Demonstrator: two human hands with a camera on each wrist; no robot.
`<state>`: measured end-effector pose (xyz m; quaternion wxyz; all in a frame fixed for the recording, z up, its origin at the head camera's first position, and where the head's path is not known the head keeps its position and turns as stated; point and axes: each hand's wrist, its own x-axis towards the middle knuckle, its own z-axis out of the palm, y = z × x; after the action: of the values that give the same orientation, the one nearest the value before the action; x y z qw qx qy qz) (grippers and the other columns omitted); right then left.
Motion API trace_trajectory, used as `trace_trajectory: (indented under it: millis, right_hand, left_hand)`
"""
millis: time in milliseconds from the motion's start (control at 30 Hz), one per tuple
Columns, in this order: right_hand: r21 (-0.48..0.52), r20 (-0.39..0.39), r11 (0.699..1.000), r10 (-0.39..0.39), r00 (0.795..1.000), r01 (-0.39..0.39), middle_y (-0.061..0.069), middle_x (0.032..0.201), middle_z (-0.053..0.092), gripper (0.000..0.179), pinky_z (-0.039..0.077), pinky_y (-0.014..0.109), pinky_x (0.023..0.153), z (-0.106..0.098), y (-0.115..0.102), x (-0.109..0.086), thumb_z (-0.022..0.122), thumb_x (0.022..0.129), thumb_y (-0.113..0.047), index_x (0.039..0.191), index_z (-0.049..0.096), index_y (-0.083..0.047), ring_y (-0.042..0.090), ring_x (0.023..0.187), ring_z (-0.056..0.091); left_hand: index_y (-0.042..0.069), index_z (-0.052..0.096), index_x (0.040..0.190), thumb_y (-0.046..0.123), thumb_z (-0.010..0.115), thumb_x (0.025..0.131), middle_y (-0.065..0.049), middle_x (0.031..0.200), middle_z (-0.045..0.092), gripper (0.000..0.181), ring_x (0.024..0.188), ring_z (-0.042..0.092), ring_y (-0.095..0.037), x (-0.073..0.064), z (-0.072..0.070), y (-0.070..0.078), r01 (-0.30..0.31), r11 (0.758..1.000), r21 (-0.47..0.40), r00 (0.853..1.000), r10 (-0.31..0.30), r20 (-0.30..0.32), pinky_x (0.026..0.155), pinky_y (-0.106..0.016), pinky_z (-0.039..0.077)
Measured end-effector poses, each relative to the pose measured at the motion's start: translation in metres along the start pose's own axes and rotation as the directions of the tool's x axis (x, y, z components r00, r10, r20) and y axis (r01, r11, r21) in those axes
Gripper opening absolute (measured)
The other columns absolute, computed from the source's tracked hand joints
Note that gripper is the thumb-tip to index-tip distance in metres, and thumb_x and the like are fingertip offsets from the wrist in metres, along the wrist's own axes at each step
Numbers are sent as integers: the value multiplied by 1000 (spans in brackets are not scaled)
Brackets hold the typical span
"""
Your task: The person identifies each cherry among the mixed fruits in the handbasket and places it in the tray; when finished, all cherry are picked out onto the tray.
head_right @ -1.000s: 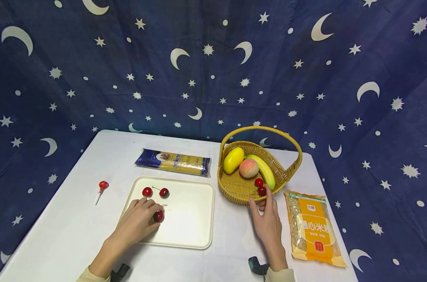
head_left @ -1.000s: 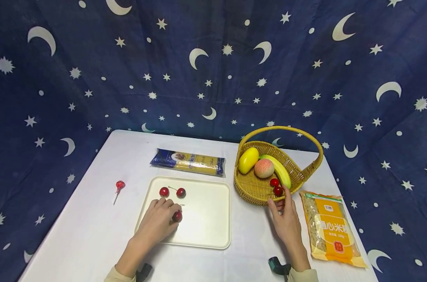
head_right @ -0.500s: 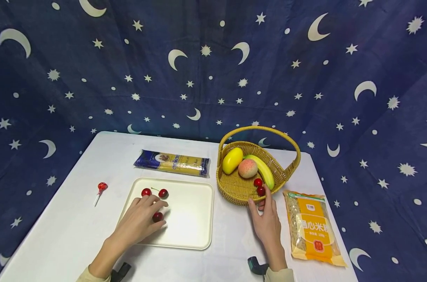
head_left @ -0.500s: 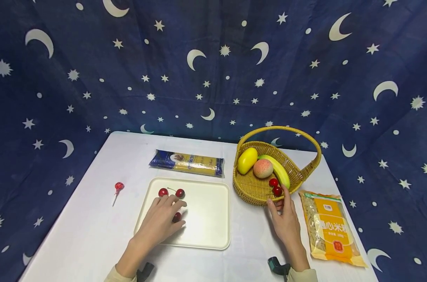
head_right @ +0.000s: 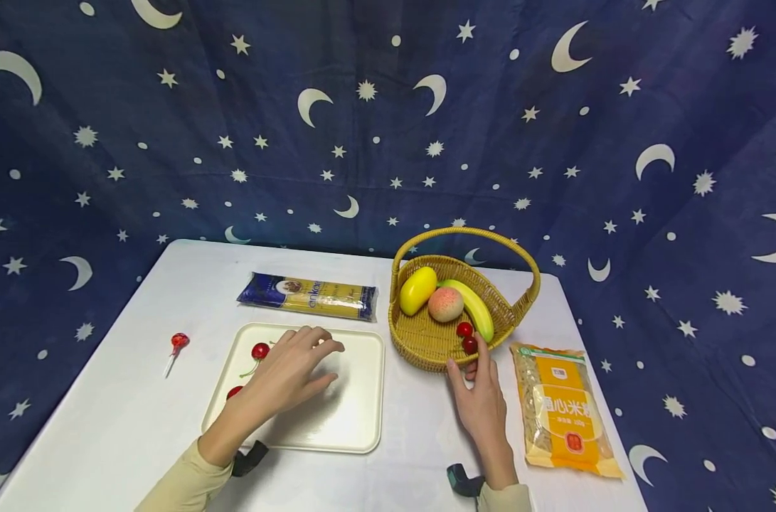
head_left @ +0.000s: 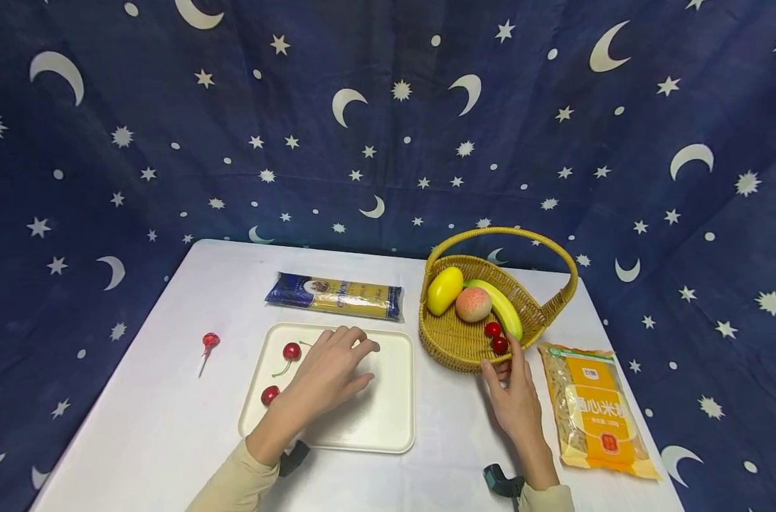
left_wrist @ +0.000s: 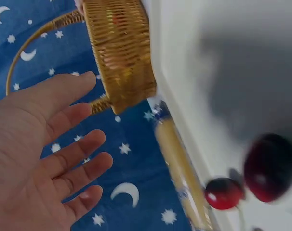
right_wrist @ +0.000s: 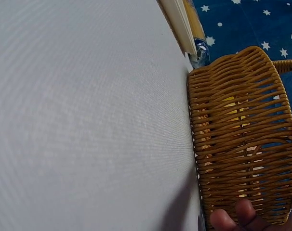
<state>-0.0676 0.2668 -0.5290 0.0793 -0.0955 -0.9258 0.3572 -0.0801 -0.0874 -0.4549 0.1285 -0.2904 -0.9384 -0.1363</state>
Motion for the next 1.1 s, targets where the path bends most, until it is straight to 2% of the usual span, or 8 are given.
trace_trajectory:
  millis: [300,567,833,1033,1100]
  right_hand:
    - [-5,-5,1000,-6,1000,6,10,113,59,76,42,31,77,-1,-1,2,62,106,-47,170,24,-30,24,100,59]
    - [-7,-1,1000,-9,1000,9,11,113,59,77,43,34,79,0,-2,3,62,106,-46,169,25,-25,26,101,60]
    - [-12,18,1000,-3,1000,4,13,114,58,79,44,35,78,1,-2,1,62,106,-48,170,23,-25,28,102,61]
    - [-21,11,1000,8,1000,-7,12,114,57,79,42,34,77,0,0,0,62,106,-47,170,22,-25,27,101,60]
    - [-19,16,1000,14,1000,-13,12,115,57,79,43,34,78,0,1,-1,62,106,-48,170,22,-26,27,102,60]
  left_hand:
    - [23,71,125,34,85,91,0,117,70,39,109,66,-21,49,-5,21,-114,993,-14,993,114,41,93,-37,55]
    - [21,72,127,36,84,92,1,116,71,40,103,70,-18,97,-5,43,-206,979,-1,975,205,90,84,-33,56]
    - [23,70,133,39,82,94,3,117,72,45,104,72,-15,129,-3,61,-296,954,45,941,283,187,87,-33,59]
    - [26,67,137,41,79,96,2,124,72,46,105,73,-14,151,7,73,-336,940,59,917,312,247,84,-32,61]
    - [26,67,136,41,79,95,2,125,72,45,107,73,-14,161,12,77,-353,934,57,905,326,273,83,-33,62]
